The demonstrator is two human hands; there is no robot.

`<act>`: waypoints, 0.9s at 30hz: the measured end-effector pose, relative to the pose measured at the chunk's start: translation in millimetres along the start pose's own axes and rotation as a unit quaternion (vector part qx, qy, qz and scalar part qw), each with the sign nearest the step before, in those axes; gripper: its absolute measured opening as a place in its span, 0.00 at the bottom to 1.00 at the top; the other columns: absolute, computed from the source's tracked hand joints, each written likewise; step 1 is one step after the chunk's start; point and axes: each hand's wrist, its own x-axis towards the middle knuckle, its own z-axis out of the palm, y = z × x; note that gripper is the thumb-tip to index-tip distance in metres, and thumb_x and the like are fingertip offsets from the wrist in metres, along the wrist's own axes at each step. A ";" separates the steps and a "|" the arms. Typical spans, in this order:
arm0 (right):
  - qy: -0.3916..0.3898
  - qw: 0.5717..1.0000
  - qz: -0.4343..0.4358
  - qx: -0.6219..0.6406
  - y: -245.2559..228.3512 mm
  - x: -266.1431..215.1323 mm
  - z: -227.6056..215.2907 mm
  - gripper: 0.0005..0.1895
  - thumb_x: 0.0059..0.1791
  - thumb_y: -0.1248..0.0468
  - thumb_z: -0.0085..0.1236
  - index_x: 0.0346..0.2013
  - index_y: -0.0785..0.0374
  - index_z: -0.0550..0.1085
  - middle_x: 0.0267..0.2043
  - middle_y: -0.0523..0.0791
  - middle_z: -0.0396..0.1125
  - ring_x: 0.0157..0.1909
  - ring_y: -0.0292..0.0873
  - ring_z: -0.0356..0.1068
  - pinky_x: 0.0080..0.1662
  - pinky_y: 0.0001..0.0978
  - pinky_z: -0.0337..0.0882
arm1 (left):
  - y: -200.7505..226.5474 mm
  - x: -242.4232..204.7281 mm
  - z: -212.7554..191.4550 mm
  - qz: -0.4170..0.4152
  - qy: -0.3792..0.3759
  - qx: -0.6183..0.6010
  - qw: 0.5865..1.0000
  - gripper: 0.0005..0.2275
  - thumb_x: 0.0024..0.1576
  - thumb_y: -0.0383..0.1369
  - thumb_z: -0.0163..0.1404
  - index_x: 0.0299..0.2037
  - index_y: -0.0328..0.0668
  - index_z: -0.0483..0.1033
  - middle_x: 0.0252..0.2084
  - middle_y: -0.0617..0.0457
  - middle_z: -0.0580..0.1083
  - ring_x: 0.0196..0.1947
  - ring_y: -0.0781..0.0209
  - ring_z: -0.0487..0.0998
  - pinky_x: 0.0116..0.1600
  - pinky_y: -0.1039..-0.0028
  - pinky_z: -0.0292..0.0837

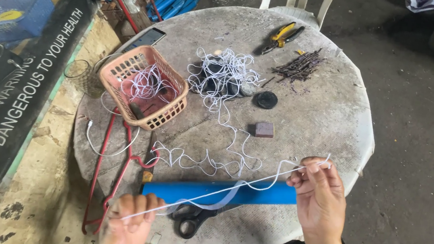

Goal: Measuring string against a blue pipe and tying knots at regular intervals

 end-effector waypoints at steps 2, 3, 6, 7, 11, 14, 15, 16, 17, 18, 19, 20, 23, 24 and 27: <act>0.010 1.000 -0.001 -0.002 -2.0 3.8 -10.1 0.04 0.46 0.65 0.46 0.28 0.62 0.67 0.24 0.43 0.61 0.24 0.39 0.61 0.31 0.28 0.65 | 1.3 -3.4 -6.6 0.032 0.012 -0.032 0.999 0.12 0.52 0.40 0.49 0.23 0.46 0.63 0.21 0.59 0.63 0.27 0.61 0.63 0.44 0.65 0.55; 0.017 1.000 -0.001 -0.002 -3.2 5.0 -15.7 0.04 0.46 0.64 0.47 0.27 0.61 0.67 0.25 0.43 0.60 0.25 0.38 0.60 0.31 0.27 0.65 | 1.6 -5.2 -9.7 0.067 0.025 -0.062 0.996 0.10 0.54 0.38 0.46 0.25 0.45 0.62 0.23 0.58 0.62 0.27 0.59 0.62 0.44 0.64 0.55; 0.056 0.998 0.003 -0.013 -10.8 6.3 -23.4 0.05 0.47 0.65 0.47 0.26 0.55 0.65 0.23 0.40 0.59 0.24 0.37 0.60 0.31 0.25 0.63 | 0.2 -16.7 -32.9 0.042 0.087 0.022 0.995 0.06 0.54 0.35 0.43 0.27 0.46 0.61 0.23 0.58 0.58 0.27 0.59 0.61 0.43 0.68 0.56; 0.061 0.998 0.002 -0.014 -10.0 6.8 -26.6 0.05 0.47 0.65 0.47 0.26 0.55 0.65 0.23 0.40 0.59 0.24 0.37 0.60 0.31 0.25 0.63 | -1.7 -16.5 -33.2 0.038 0.086 0.019 0.995 0.06 0.54 0.35 0.43 0.27 0.46 0.61 0.23 0.58 0.58 0.27 0.59 0.61 0.43 0.68 0.56; 0.073 0.997 0.024 -0.022 -6.5 5.5 -38.5 0.03 0.46 0.66 0.47 0.28 0.61 0.68 0.23 0.42 0.62 0.24 0.38 0.61 0.31 0.25 0.65 | -6.3 -18.5 -35.7 0.030 0.147 0.109 0.983 0.04 0.53 0.32 0.43 0.29 0.41 0.65 0.23 0.53 0.61 0.29 0.57 0.61 0.41 0.68 0.57; 0.073 0.996 0.049 -0.008 -5.7 3.6 -44.6 0.03 0.46 0.67 0.48 0.27 0.61 0.68 0.24 0.42 0.62 0.25 0.37 0.62 0.30 0.24 0.65 | -5.2 -18.6 -35.4 0.022 0.144 0.123 0.982 0.05 0.53 0.33 0.43 0.28 0.41 0.64 0.20 0.55 0.58 0.26 0.59 0.60 0.37 0.70 0.57; 0.070 0.996 0.064 -0.001 -5.3 3.8 -45.8 0.03 0.45 0.66 0.48 0.27 0.60 0.68 0.23 0.42 0.62 0.25 0.37 0.62 0.29 0.24 0.64 | -4.0 -18.4 -34.7 0.019 0.135 0.145 0.980 0.06 0.53 0.34 0.43 0.29 0.40 0.65 0.19 0.55 0.56 0.24 0.58 0.60 0.33 0.70 0.57; 0.069 0.995 0.065 0.000 -2.3 4.5 -53.7 0.03 0.45 0.66 0.48 0.27 0.60 0.68 0.23 0.42 0.62 0.25 0.37 0.62 0.29 0.24 0.64 | -2.5 -20.1 -32.9 0.019 0.136 0.146 0.980 0.06 0.53 0.34 0.43 0.29 0.40 0.65 0.19 0.55 0.56 0.24 0.58 0.60 0.33 0.70 0.57; 0.059 0.994 0.091 0.022 0.4 5.1 -61.8 0.04 0.46 0.65 0.47 0.27 0.61 0.69 0.22 0.41 0.61 0.25 0.36 0.63 0.27 0.22 0.65 | -1.4 -21.7 -31.2 0.015 0.142 0.163 0.976 0.05 0.53 0.32 0.42 0.29 0.39 0.65 0.20 0.53 0.58 0.25 0.57 0.60 0.34 0.69 0.58; 0.049 0.991 0.117 0.045 3.0 5.7 -70.1 0.06 0.47 0.64 0.45 0.28 0.61 0.69 0.22 0.41 0.61 0.25 0.35 0.63 0.26 0.20 0.65 | -0.5 -23.2 -29.4 0.010 0.147 0.179 0.973 0.05 0.53 0.30 0.41 0.30 0.37 0.65 0.22 0.51 0.60 0.27 0.56 0.61 0.35 0.68 0.59; 0.051 0.991 0.118 0.045 4.4 6.0 -73.8 0.06 0.47 0.64 0.45 0.28 0.61 0.69 0.22 0.41 0.61 0.25 0.35 0.63 0.26 0.20 0.65 | 2.5 -23.6 -21.9 0.008 0.147 0.179 0.973 0.05 0.53 0.30 0.41 0.30 0.37 0.65 0.22 0.51 0.60 0.27 0.56 0.61 0.35 0.68 0.59; 0.043 0.988 0.130 0.074 5.7 6.3 -77.5 0.05 0.46 0.64 0.46 0.29 0.62 0.69 0.24 0.42 0.61 0.25 0.36 0.63 0.26 0.20 0.65 | 5.5 -24.0 -14.3 -0.058 0.215 0.315 0.923 0.05 0.51 0.28 0.41 0.30 0.34 0.68 0.26 0.47 0.66 0.28 0.55 0.67 0.37 0.70 0.63; 0.037 0.986 0.134 0.094 4.4 6.7 -82.2 0.06 0.46 0.64 0.46 0.30 0.63 0.69 0.27 0.44 0.63 0.26 0.36 0.64 0.25 0.19 0.66 | 13.8 -23.1 -8.6 -0.181 0.213 0.514 0.811 0.06 0.48 0.30 0.43 0.29 0.36 0.73 0.22 0.49 0.69 0.22 0.61 0.67 0.30 0.77 0.61; 0.037 0.988 0.127 0.086 3.2 6.4 -82.7 0.07 0.47 0.63 0.45 0.30 0.63 0.69 0.29 0.44 0.63 0.27 0.35 0.64 0.25 0.18 0.66 | 16.6 -23.4 -9.5 -0.234 0.151 0.582 0.764 0.06 0.49 0.33 0.45 0.28 0.42 0.75 0.14 0.57 0.66 0.14 0.68 0.60 0.22 0.81 0.54; 0.069 0.987 0.121 0.079 0.0 6.1 -80.8 0.06 0.46 0.63 0.47 0.30 0.63 0.70 0.27 0.43 0.65 0.27 0.35 0.67 0.25 0.17 0.67 | 18.3 -24.1 -6.2 -0.243 0.139 0.600 0.750 0.10 0.50 0.38 0.42 0.26 0.43 0.72 0.15 0.57 0.67 0.16 0.68 0.61 0.24 0.79 0.55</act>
